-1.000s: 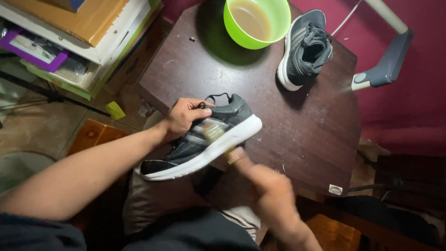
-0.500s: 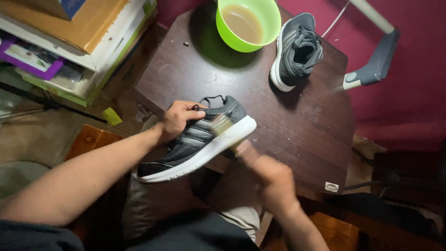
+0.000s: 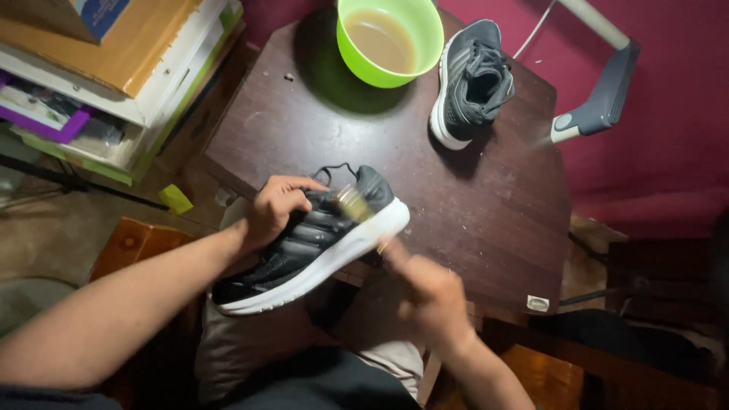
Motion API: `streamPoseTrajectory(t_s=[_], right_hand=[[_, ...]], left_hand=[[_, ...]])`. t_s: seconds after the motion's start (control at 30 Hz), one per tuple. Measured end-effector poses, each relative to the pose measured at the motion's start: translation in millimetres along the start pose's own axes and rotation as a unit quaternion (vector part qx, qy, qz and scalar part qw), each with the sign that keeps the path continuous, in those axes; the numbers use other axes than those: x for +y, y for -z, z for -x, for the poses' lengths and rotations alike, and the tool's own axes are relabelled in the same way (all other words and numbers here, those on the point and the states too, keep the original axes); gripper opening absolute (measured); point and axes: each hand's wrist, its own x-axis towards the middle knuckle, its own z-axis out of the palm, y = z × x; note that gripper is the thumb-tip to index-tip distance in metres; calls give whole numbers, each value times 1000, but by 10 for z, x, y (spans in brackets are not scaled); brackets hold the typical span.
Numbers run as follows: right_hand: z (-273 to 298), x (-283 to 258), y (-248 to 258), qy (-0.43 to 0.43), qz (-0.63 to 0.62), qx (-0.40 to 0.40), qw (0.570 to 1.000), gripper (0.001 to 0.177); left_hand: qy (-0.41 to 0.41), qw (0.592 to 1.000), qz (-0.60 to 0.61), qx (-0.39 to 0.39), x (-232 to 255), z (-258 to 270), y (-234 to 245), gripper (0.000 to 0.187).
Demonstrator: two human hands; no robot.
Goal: Cleaning the midsole of a black sneaker using a toothbrush and a bowl of cleaning solution.
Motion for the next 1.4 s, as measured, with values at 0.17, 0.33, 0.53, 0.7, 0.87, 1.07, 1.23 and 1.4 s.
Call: streamPoseTrajectory(t_s=[0.17, 0.33, 0.53, 0.7, 0.87, 1.07, 1.23, 1.4], right_hand=[[-54, 32, 120, -76, 49, -20, 996, 73], [-55, 12, 177, -36, 60, -95, 993, 99], [131, 107, 235, -15, 40, -24, 999, 85], [227, 120, 212, 5, 41, -85, 996, 79], [78, 214, 218, -108, 55, -38, 992, 68], [-167, 28, 416, -181, -63, -31, 981, 55], [-242, 121, 347, -223, 18, -24, 974, 59], [-223, 204, 251, -239, -14, -33, 970, 63]], left_hand=[[34, 999, -13, 20, 129, 148, -102, 47], [25, 997, -66, 40, -4, 36, -66, 45], [34, 995, -67, 70, -37, 35, -20, 43], [17, 993, -97, 71, -34, 49, -6, 45], [103, 976, -158, 107, -82, 26, -35, 39], [97, 973, -171, 123, -37, 40, -79, 41], [98, 968, -189, 130, -175, 53, -8, 41], [67, 963, -220, 139, 60, 95, -78, 42]])
